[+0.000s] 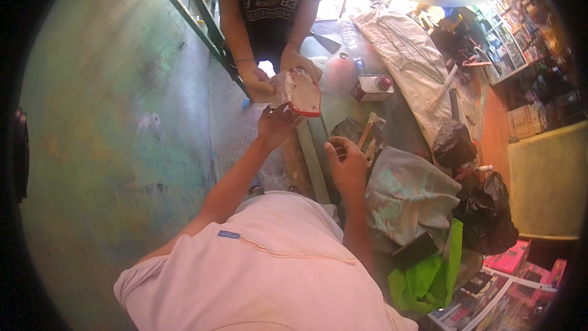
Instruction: The person applies a white wall compound to a green wall using a small plastic scraper. They repeatedly scoop compound from a red container and spread it over a damaged area, smoothing the surface with the tool.
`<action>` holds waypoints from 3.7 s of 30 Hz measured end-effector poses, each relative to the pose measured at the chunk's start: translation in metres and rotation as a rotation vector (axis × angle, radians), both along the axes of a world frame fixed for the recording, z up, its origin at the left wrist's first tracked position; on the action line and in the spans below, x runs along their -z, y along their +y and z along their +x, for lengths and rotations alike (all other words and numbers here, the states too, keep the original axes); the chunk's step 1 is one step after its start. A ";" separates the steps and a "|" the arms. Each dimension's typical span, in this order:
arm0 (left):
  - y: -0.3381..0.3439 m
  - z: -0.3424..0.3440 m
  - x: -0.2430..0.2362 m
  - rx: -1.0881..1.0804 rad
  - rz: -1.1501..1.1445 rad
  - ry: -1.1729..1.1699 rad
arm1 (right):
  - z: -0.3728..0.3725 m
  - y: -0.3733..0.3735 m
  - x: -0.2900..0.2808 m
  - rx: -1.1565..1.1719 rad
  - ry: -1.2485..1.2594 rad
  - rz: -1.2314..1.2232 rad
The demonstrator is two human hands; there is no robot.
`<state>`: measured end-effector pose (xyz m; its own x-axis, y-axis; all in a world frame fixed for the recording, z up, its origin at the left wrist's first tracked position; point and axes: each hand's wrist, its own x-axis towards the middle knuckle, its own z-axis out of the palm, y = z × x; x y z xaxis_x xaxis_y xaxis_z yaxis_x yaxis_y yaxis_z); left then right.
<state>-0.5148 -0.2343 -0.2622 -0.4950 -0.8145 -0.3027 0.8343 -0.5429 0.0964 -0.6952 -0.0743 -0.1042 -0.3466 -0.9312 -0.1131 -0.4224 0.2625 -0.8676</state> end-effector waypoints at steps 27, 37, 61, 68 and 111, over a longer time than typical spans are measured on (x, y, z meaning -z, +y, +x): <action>0.028 0.075 -0.043 0.076 -0.354 0.208 | 0.137 -0.288 0.016 -1.266 0.113 -0.441; 0.073 0.182 -0.035 -0.046 -0.308 0.113 | 0.205 -0.305 0.007 -1.333 -0.168 -0.483; 0.036 0.352 -0.065 -0.809 -0.182 0.169 | 0.384 -0.282 -0.001 -1.260 0.112 -1.040; -0.002 0.359 -0.084 -0.935 -0.083 0.140 | 0.399 -0.312 0.028 -1.399 0.254 -1.125; 0.006 0.400 0.272 -0.760 -0.027 -0.311 | 0.446 -0.390 0.434 -1.262 -1.301 0.934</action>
<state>-0.1148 -0.2286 -0.5343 0.2983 -0.9024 -0.3109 0.9064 0.1658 0.3886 -0.2488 -0.4644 -0.5377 0.9780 -0.0633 -0.1990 -0.0576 0.8343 -0.5483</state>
